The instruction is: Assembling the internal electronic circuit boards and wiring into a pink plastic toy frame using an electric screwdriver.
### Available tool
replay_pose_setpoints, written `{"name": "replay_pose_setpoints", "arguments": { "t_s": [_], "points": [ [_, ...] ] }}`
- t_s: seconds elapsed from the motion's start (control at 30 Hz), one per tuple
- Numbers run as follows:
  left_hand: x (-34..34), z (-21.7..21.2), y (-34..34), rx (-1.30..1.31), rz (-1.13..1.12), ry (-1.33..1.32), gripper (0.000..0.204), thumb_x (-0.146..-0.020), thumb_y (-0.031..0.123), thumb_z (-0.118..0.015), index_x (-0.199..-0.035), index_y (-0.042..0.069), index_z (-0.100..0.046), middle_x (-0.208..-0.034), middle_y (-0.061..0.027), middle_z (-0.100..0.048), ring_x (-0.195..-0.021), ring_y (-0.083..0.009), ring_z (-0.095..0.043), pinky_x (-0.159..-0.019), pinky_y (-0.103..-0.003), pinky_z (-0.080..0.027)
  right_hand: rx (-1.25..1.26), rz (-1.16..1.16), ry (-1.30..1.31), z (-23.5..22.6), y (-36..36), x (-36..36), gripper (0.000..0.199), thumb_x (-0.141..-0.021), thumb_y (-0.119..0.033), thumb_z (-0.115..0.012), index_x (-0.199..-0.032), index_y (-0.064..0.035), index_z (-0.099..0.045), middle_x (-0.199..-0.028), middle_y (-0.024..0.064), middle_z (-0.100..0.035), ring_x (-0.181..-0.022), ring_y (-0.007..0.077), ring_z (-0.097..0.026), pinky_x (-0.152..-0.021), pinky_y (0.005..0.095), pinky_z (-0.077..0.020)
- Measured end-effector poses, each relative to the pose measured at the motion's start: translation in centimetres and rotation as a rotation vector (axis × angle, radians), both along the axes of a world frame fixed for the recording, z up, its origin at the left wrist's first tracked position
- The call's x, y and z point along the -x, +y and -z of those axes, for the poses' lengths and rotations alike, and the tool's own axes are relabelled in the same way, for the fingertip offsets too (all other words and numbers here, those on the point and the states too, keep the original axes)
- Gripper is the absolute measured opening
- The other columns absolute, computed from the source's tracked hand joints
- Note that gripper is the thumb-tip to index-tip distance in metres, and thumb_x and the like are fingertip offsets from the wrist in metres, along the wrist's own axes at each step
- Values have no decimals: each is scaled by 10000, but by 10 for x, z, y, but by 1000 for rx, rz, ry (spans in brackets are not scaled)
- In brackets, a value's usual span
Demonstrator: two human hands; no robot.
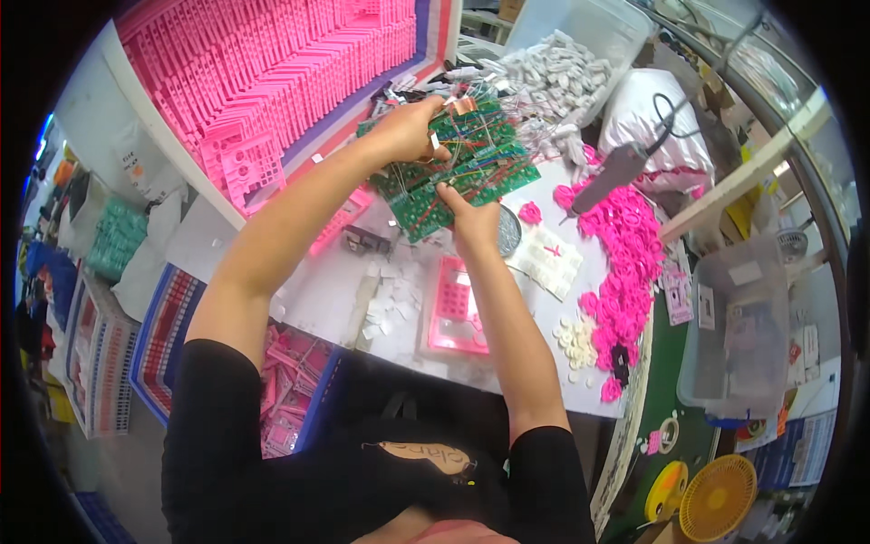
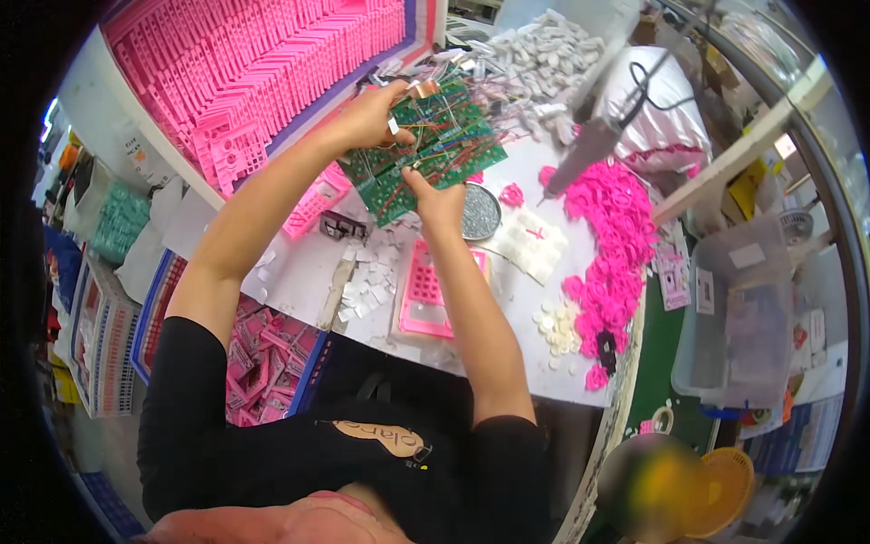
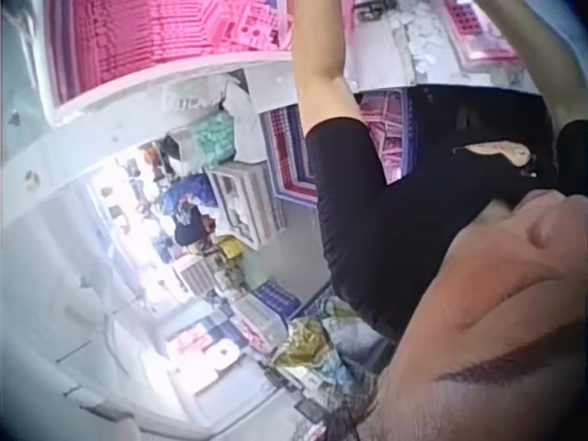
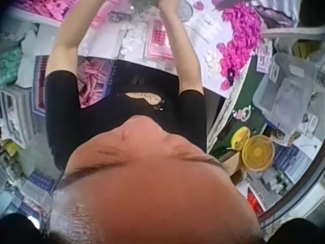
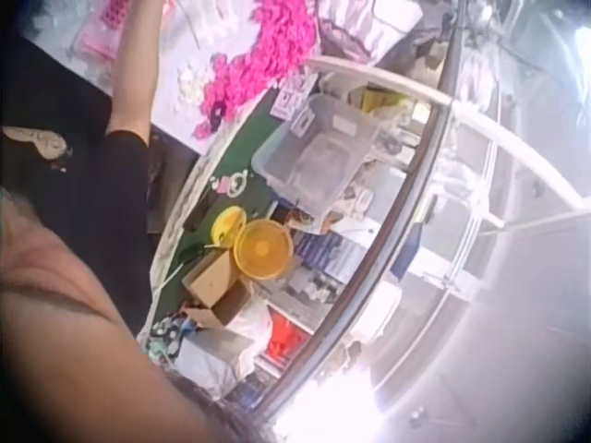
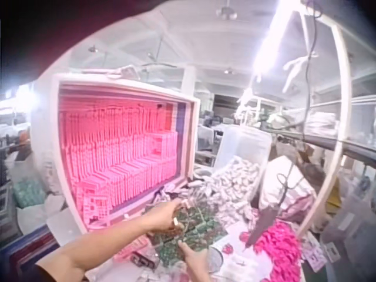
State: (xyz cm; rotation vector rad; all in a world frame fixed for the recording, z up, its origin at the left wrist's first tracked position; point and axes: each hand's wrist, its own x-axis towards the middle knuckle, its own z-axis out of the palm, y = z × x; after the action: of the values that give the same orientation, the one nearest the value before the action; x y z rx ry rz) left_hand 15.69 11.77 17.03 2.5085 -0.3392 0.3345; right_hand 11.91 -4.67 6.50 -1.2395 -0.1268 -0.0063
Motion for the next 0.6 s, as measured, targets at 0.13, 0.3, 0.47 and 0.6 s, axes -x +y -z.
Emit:
{"name": "replay_pose_setpoints", "arguments": {
  "t_s": [0.13, 0.3, 0.47, 0.6],
  "points": [
    [-41, 24, 15, -156, -41, -39, 652, -691, 148, -817, -1267, 50, -529, -1115, -221, -670, -1053, -331, -658, -874, -393, -506, -39, -17, 147, 14, 39, -32, 299, -813, -61, -777, -1055, 23, -623, -899, 52, -676, -707, 156, -647, -591, 293, -539],
    [-109, 46, 72, 50, 167, 113, 679, -683, 244, -856, -1283, 87, -579, -1083, -134, -679, -1005, -242, -644, -902, -349, -494, -100, -301, 370, 40, 49, -65, 247, -855, -115, -751, -1036, -27, -608, -894, 59, -634, -631, 142, -613, -477, 251, -494],
    [-156, 86, 96, -37, 40, 142, 557, -680, 231, -828, -1188, 88, -650, -952, -114, -686, -924, -237, -664, -813, -361, -513, -312, -221, 562, 71, 66, -80, 235, -894, -32, -646, -1090, 55, -551, -1072, 156, -588, -889, 307, -666, -694, 313, -634],
    [-166, 97, 92, -182, -155, -99, 588, -707, 280, -797, -1250, 126, -629, -1142, -163, -631, -1087, -319, -623, -923, -405, -503, -451, -174, 571, 72, 75, -78, 324, -883, -15, -647, -1145, 97, -494, -1141, 189, -550, -991, 356, -639, -804, 360, -623]
  ]
}}
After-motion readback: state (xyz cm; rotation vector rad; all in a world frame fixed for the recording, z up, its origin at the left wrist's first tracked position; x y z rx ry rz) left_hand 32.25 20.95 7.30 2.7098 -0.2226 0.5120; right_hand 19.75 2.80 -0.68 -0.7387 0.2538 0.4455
